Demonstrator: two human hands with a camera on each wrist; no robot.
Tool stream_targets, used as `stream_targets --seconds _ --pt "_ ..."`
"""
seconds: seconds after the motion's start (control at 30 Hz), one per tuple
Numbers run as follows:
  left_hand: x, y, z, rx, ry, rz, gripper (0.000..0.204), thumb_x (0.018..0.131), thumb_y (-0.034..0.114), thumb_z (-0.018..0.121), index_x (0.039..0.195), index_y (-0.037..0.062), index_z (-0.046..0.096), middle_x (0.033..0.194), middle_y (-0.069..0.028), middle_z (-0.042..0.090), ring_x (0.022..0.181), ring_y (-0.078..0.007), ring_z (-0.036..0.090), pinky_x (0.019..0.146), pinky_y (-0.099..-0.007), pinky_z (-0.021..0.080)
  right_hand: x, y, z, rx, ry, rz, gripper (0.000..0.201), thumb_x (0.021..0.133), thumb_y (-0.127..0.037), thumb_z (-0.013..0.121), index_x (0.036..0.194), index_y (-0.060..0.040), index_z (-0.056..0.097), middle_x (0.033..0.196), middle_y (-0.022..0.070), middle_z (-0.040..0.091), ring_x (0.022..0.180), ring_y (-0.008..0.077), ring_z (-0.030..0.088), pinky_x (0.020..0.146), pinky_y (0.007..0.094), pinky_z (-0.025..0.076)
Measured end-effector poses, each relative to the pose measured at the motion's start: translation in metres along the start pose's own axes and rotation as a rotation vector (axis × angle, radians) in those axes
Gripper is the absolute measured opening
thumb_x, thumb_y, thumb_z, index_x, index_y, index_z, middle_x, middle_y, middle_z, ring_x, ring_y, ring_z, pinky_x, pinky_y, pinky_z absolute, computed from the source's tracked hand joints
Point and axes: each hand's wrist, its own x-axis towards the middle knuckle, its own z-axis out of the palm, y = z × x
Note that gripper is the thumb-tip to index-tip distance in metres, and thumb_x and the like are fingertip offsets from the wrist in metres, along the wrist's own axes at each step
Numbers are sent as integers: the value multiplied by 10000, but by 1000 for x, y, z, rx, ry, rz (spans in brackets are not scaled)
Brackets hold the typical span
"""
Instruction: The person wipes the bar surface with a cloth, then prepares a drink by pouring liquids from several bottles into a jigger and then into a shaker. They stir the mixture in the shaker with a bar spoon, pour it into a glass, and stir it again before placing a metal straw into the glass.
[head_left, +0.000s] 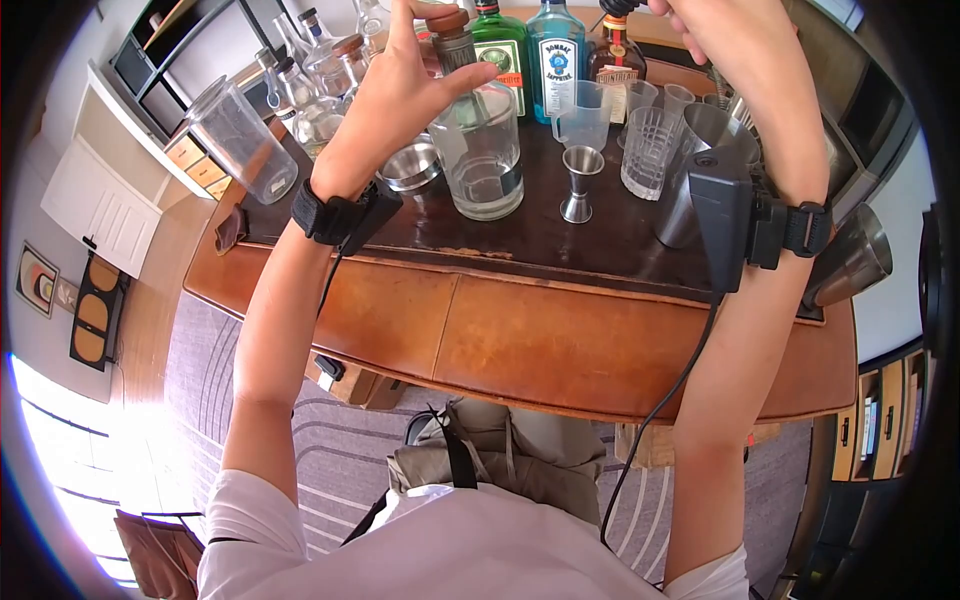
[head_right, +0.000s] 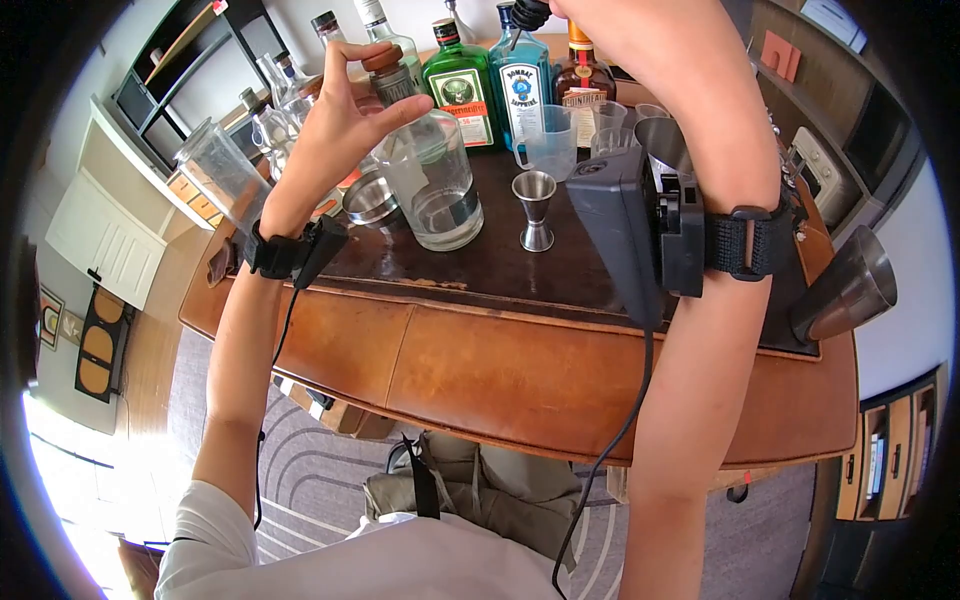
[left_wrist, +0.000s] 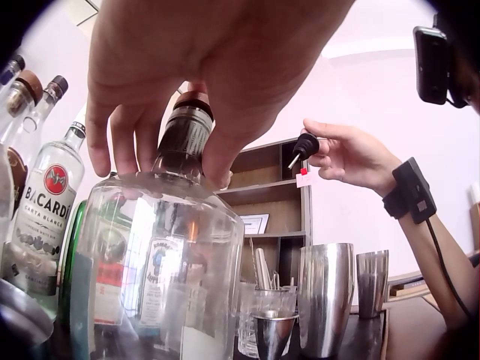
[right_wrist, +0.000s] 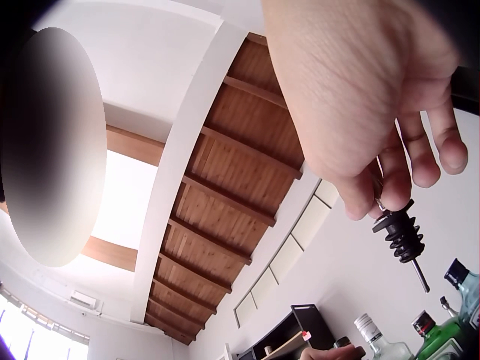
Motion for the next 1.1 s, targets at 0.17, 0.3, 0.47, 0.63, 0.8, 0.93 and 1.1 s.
stream_targets --seconds 0.17,0.3,0.47,0.63,0.8,0.93,1.1 --pt "-1 -4 1 16 5 37 692 885 373 845 1325 45 424 1333 -206 663 1137 -275 705 965 -365 583 0 1 1 19 6 9 243 1003 -152 671 866 47 691 691 44 646 593 87 566 544 258 448" --pt "-1 1 0 -2 -15 4 675 898 360 834 1327 40 422 1358 -213 646 1153 -288 699 982 -371 580 -9 -1 13 -125 112 -36 253 1006 -164 667 863 43 689 689 38 640 587 85 563 530 262 439" --pt "0 -6 2 -8 5 41 659 912 355 820 1324 31 421 1383 -214 630 1163 -292 697 993 -373 579 -2 -4 0 -14 1 63 255 1005 -170 668 860 38 689 683 31 632 566 82 557 505 264 427" --pt "-1 -5 3 -6 4 21 657 918 361 816 1324 28 421 1373 -208 639 1133 -274 705 974 -363 581 -10 -4 11 -119 76 2 256 1007 -173 666 868 41 693 680 30 629 560 80 554 500 264 424" --pt "-3 1 1 -16 -15 -45 643 922 326 817 1332 28 421 1208 -218 712 982 -221 719 881 -331 575 -4 -4 5 -54 6 71 262 1005 -175 669 870 47 699 680 34 632 563 82 559 499 268 425" --pt "-4 1 3 -12 -4 -35 629 927 297 811 1333 24 417 1103 -218 742 931 -206 716 849 -328 570 -4 -12 3 -60 0 123 264 1004 -174 670 865 48 700 680 36 634 572 84 563 507 272 430" --pt "-4 8 2 -60 -25 -83 611 936 265 799 1334 21 405 1105 -211 740 963 -211 718 845 -327 571 0 -1 6 11 8 102 264 1002 -168 673 859 54 694 687 42 640 599 91 568 540 278 442"
